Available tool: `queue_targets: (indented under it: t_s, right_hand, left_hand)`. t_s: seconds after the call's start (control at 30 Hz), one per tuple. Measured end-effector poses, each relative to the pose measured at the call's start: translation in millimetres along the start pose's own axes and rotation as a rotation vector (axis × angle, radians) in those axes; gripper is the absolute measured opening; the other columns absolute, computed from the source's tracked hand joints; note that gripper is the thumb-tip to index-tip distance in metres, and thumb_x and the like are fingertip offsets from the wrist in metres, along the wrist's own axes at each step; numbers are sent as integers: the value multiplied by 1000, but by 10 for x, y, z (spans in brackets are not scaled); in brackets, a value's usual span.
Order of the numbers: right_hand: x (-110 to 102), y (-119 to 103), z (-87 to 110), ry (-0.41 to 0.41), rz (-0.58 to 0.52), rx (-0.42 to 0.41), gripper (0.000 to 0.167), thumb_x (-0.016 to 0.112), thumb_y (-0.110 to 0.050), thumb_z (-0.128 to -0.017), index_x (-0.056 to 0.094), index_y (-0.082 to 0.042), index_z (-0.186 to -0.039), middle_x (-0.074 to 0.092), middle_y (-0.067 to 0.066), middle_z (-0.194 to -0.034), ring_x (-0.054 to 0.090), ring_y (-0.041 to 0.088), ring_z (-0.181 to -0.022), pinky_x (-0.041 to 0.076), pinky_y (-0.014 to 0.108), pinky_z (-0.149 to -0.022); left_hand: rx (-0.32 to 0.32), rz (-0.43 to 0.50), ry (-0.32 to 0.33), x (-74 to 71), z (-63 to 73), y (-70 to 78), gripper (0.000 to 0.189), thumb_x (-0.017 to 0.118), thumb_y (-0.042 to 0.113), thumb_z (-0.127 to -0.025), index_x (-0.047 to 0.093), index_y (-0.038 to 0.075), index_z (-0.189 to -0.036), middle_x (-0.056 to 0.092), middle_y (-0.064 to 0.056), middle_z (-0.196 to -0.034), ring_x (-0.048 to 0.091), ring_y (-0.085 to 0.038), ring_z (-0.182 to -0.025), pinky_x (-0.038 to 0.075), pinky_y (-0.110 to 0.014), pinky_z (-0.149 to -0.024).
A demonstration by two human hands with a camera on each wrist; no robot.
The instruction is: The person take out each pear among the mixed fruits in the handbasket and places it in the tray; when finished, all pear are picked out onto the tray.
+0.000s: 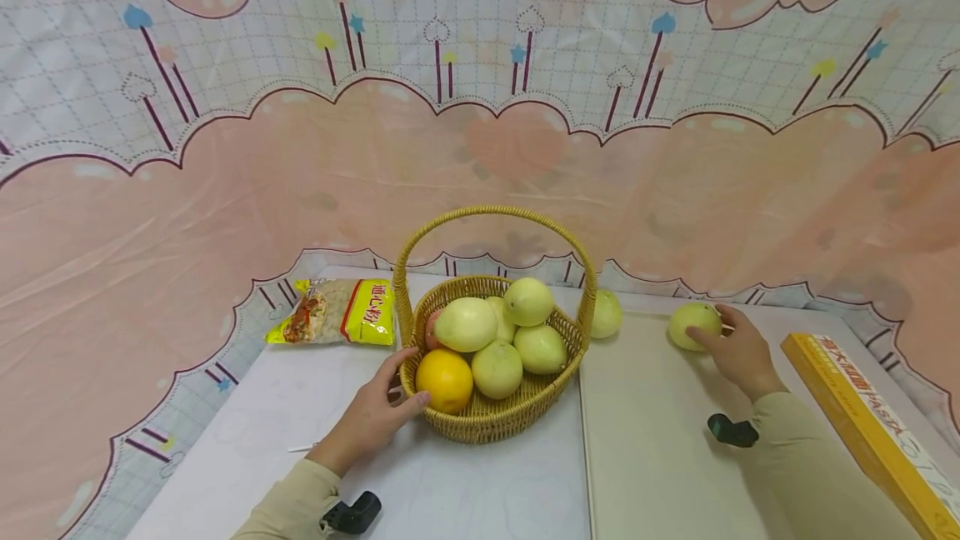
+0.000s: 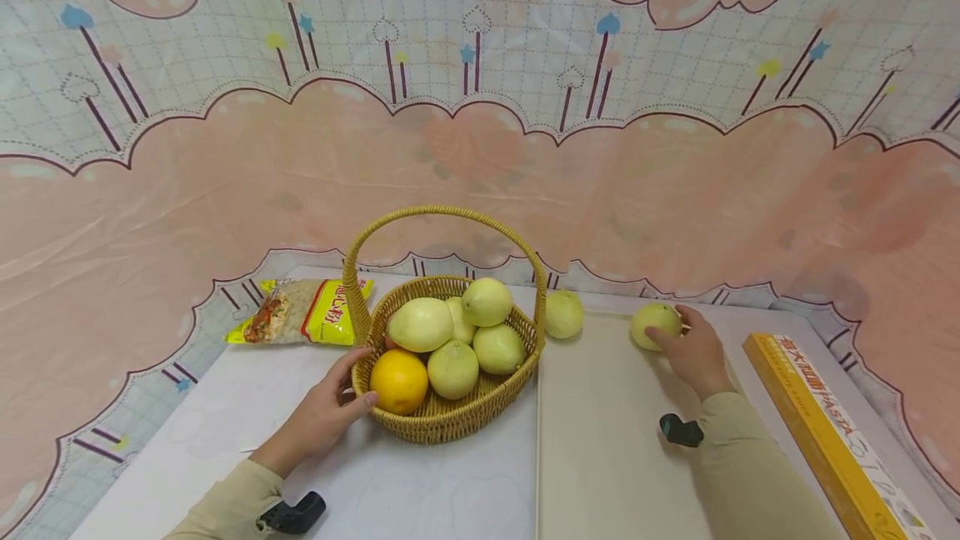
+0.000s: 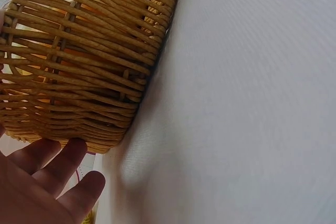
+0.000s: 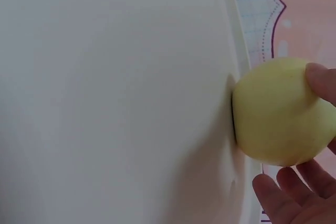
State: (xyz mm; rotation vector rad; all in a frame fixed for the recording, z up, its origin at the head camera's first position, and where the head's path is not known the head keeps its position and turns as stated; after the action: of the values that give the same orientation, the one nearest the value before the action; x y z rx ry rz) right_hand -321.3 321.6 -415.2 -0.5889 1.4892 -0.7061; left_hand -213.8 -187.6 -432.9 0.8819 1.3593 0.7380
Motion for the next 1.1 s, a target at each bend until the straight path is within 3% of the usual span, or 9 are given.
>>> queue_targets:
  t_s: [0.23,0.43,0.67,0.9,1.1]
  right_hand:
    - [-20,40,-8,-5,-2,22,92,55,-54,-99,18,12,-152,27,40,-150,31,57,-134,37,64,-105]
    - [-3,46,-9,-24,2,22,91,51,-52,-101,12,10,-154,22,40,-152,29,58,-135,38,65,-104]
    - [-55,2,50,14,5,-28,90,51,-53,-101,12,8,-155,20,39,-154,28,58,-135,39,67,-101]
    - [-144,-137,170,53,12,-60,87,52,-52,-101,18,8,-155,22,34,-156,29,56,-136,35,70,-102]
    - [-139,-367,316,54,21,-142,82,56,-46,-101,22,5,-155,26,31,-156,34,54,-135,39,69,-100]
  left_hand:
    - [-8,5,-11,4,-8,2,72,69,38,-94,34,19,-154,36,-20,-156,52,-44,-126,42,-57,-105]
    - [0,7,-4,3,-1,8,71,70,36,-94,35,17,-154,38,-22,-154,53,-44,-125,43,-57,-104]
    - [-8,7,-6,-7,2,2,71,69,37,-94,35,19,-154,38,-21,-154,53,-43,-125,43,-57,-104]
    - [-6,4,-8,-2,-10,4,71,69,37,-95,34,18,-154,38,-21,-154,51,-42,-127,43,-55,-106]
    - [-4,1,-7,0,-5,2,71,69,37,-95,33,18,-154,39,-22,-153,51,-42,-128,42,-55,-106]
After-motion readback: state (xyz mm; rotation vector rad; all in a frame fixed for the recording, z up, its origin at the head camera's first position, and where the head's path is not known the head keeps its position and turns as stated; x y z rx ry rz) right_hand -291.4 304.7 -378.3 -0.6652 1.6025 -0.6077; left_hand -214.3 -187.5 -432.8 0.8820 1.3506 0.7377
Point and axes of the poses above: each hand's wrist, its own z-axis away from the middle knuckle, its own x-axis out of the palm, y = z × x, the point moved 6 cm from there along -z, towards the middle knuckle
